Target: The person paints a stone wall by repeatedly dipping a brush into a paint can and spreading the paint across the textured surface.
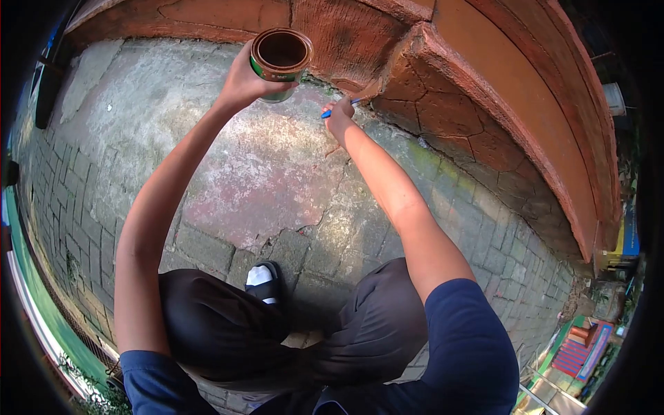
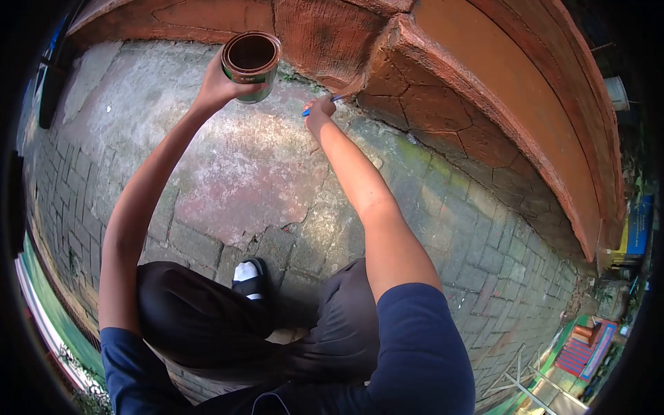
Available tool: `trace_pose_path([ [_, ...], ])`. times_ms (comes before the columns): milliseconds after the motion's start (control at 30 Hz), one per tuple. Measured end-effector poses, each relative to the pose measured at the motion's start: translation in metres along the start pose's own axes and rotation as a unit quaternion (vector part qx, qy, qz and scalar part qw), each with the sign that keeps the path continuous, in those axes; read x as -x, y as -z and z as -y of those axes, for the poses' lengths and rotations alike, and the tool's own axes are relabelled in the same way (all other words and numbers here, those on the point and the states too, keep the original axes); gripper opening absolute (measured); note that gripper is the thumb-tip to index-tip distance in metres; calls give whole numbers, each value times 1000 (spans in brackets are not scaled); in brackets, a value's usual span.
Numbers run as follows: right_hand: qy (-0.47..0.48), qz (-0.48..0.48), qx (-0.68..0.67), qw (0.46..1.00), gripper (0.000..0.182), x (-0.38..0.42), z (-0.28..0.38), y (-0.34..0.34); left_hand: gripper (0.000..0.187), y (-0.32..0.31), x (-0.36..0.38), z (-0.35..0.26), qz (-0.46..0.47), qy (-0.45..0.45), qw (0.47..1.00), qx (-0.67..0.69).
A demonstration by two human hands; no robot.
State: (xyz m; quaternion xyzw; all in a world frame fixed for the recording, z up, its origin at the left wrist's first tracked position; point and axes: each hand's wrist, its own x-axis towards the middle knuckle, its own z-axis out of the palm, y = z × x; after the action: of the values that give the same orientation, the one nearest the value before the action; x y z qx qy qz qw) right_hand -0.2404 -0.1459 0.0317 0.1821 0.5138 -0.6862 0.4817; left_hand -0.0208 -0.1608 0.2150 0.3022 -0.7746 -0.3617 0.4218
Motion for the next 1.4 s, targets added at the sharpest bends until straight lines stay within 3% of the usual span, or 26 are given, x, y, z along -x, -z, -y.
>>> trace_pose_path([
  [33,58,-40,55,996,42,21,3,-8,88,0,0,-1,2,-4,1000,-9],
  [67,57,-40,59,996,42,33,10,-15,89,0,-1,-3,5,-9,1000,-18],
  [133,205,-6,98,974,38,29,18,-28,90,0,-1,-3,10,0,1000,-20],
  [267,159,-7,56,986,33,54,39,-57,92,-2,-3,-15,13,-27,1000,3],
  [333,274,57,49,959,40,67,45,-68,92,-3,-3,-16,14,-29,999,2],
  [467,279,135,0,951,45,91,73,-75,91,-2,-2,-16,20,-44,999,-10],
  [533,279,117,2,953,42,74,59,-66,91,-1,-1,-18,22,-39,999,-5],
  [600,161,130,-30,978,39,54,43,-48,91,-1,-1,-18,26,-38,999,-6],
  [700,93,6,56,994,36,70,38,-28,91,2,-1,-20,26,-34,999,-12],
  [767,-139,45,59,987,36,17,27,3,89,2,1,-28,29,-38,999,2],
  [867,-223,26,36,974,37,8,34,25,89,7,6,-39,16,-39,999,0],
  [933,-153,-1,67,986,33,17,38,21,90,12,6,-40,29,-35,999,7],
  [967,-119,56,82,988,29,20,39,18,90,13,5,-40,28,-36,999,2],
  [1067,-78,92,18,993,24,4,43,-2,90,11,7,-38,18,-31,999,-17],
  [1200,81,202,118,969,35,82,95,-41,89,9,4,-41,16,-61,998,-31],
  [1300,77,209,56,973,35,116,105,-68,88,8,5,-45,14,-58,997,-40],
  [1367,229,184,25,956,36,139,105,-77,89,5,5,-44,19,-65,997,-39],
  [1400,227,183,25,956,36,134,100,-75,89,4,6,-45,19,-64,997,-39],
])
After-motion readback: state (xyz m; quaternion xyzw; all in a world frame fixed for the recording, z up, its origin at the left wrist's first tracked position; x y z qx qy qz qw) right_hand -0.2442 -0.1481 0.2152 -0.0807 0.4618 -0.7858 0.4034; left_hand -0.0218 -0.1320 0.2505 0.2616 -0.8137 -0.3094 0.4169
